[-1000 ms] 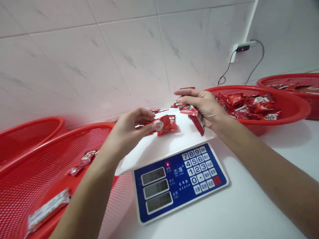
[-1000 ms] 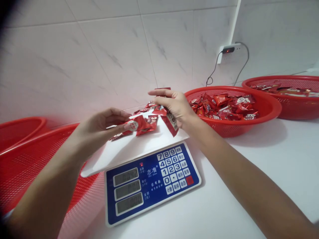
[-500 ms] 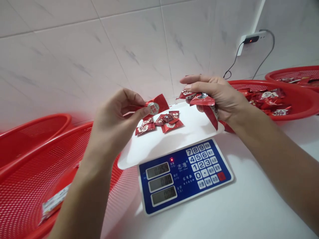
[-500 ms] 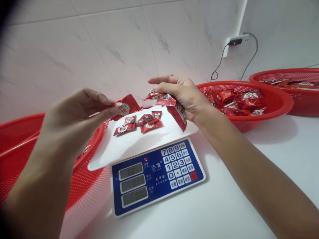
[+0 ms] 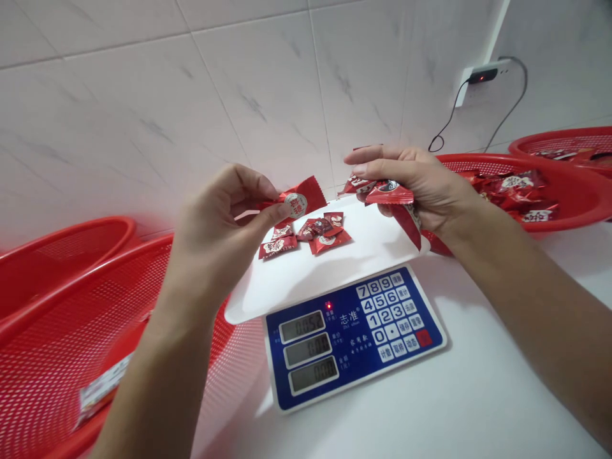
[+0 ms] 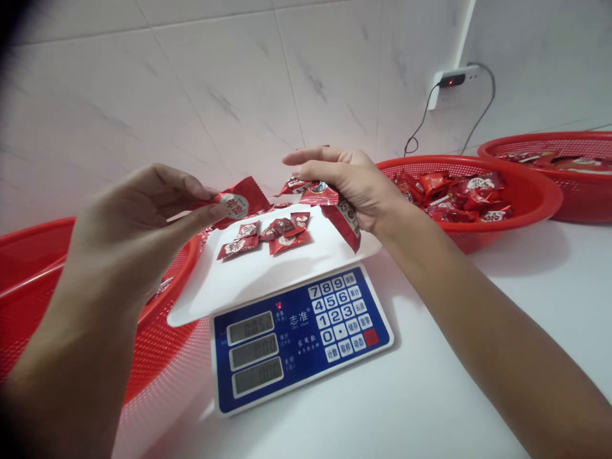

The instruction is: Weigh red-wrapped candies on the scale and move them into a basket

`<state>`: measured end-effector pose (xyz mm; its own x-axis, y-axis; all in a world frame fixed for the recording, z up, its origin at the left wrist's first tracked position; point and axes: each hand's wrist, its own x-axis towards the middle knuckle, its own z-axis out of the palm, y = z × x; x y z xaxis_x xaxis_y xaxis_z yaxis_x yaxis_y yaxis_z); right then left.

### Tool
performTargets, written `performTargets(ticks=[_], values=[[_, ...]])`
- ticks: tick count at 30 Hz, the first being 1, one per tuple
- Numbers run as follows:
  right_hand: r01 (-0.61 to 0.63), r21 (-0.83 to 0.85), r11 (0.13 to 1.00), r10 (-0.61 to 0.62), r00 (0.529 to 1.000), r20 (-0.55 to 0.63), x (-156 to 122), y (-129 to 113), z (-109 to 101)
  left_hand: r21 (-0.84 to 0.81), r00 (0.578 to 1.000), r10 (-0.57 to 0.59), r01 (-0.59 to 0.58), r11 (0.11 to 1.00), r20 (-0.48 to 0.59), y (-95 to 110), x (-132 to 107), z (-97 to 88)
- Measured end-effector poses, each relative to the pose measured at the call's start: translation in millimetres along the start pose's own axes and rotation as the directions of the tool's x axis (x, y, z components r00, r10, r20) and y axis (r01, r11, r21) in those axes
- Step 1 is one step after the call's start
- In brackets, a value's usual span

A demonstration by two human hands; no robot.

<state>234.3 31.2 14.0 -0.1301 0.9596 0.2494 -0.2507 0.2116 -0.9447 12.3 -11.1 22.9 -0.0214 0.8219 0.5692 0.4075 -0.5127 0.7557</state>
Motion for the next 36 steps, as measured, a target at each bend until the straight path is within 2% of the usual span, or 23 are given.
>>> performTargets(ticks=[3,5,9,13,16,17,19,21,22,23,24,26,28,31,33,36], values=[[-0.067,-0.001,0.998,0.067,0.995,0.072,-2.0,-1.7,0.6,-0.005,1.0,0.014,-0.014,1.0,0.016,-2.3,-1.5,3.2],[-0.11,-0.083,0.99,0.123,0.977,0.176,-3.5,-1.7,0.3,-0.027,0.999,0.001,0.0,1.0,0.053,-3.7,-2.7,6.0],[-0.003,-0.316,0.949,0.114,0.935,0.336,-3.1,3.2,-2.9,-0.115,0.979,-0.09,0.112,0.987,0.183,-8.4,-1.3,8.6],[0.015,-0.356,0.934,0.126,0.921,0.369,0.4,9.9,-5.5,-0.139,0.911,-0.206,0.27,0.953,0.357,-15.5,4.6,4.2],[0.019,-0.393,0.919,0.136,0.921,0.365,1.9,12.6,-3.9,-0.107,0.891,-0.21,0.274,0.956,0.403,-19.9,6.5,1.6],[0.021,-0.389,0.921,0.131,0.924,0.36,2.2,12.9,-3.3,-0.096,0.897,-0.195,0.251,0.963,0.396,-20.8,6.1,1.6],[0.003,-0.359,0.933,0.123,0.937,0.327,2.6,12.6,-2.9,-0.044,0.94,-0.114,0.135,0.99,0.323,-21.9,4.4,3.0],[-0.059,-0.322,0.945,0.16,0.941,0.299,2.6,11.4,-4.0,0.102,0.972,0.084,-0.109,0.989,0.221,-22.6,2.2,5.2],[-0.102,-0.305,0.947,0.195,0.937,0.291,2.6,10.7,-4.9,0.197,0.955,0.222,-0.26,0.945,0.195,-23.0,1.4,6.2],[-0.143,-0.287,0.947,0.23,0.927,0.296,2.5,10.0,-5.8,0.281,0.91,0.366,-0.41,0.868,0.198,-23.7,0.9,7.1],[-0.175,-0.265,0.948,0.256,0.915,0.312,2.4,9.4,-6.5,0.341,0.843,0.489,-0.538,0.771,0.223,-24.5,0.8,7.6],[-0.214,-0.213,0.953,0.277,0.899,0.339,2.2,9.1,-6.7,0.395,0.711,0.64,-0.698,0.597,0.289,-26.3,1.4,8.1],[-0.221,-0.187,0.957,0.273,0.905,0.327,2.3,9.7,-5.2,0.415,0.636,0.696,-0.762,0.498,0.333,-27.8,2.3,8.0],[-0.138,-0.285,0.948,0.212,0.946,0.247,3.1,11.2,-2.8,0.437,0.603,0.706,-0.784,0.441,0.371,-30.4,3.4,8.0],[-0.064,-0.367,0.928,0.141,0.972,0.187,4.4,11.9,-3.2,0.45,0.618,0.687,-0.774,0.446,0.382,-33.8,4.3,7.9],[-0.069,-0.341,0.938,0.096,0.993,0.064,7.8,12.4,-6.7,0.477,0.704,0.566,-0.709,0.52,0.429,-40.5,7.3,5.4]])
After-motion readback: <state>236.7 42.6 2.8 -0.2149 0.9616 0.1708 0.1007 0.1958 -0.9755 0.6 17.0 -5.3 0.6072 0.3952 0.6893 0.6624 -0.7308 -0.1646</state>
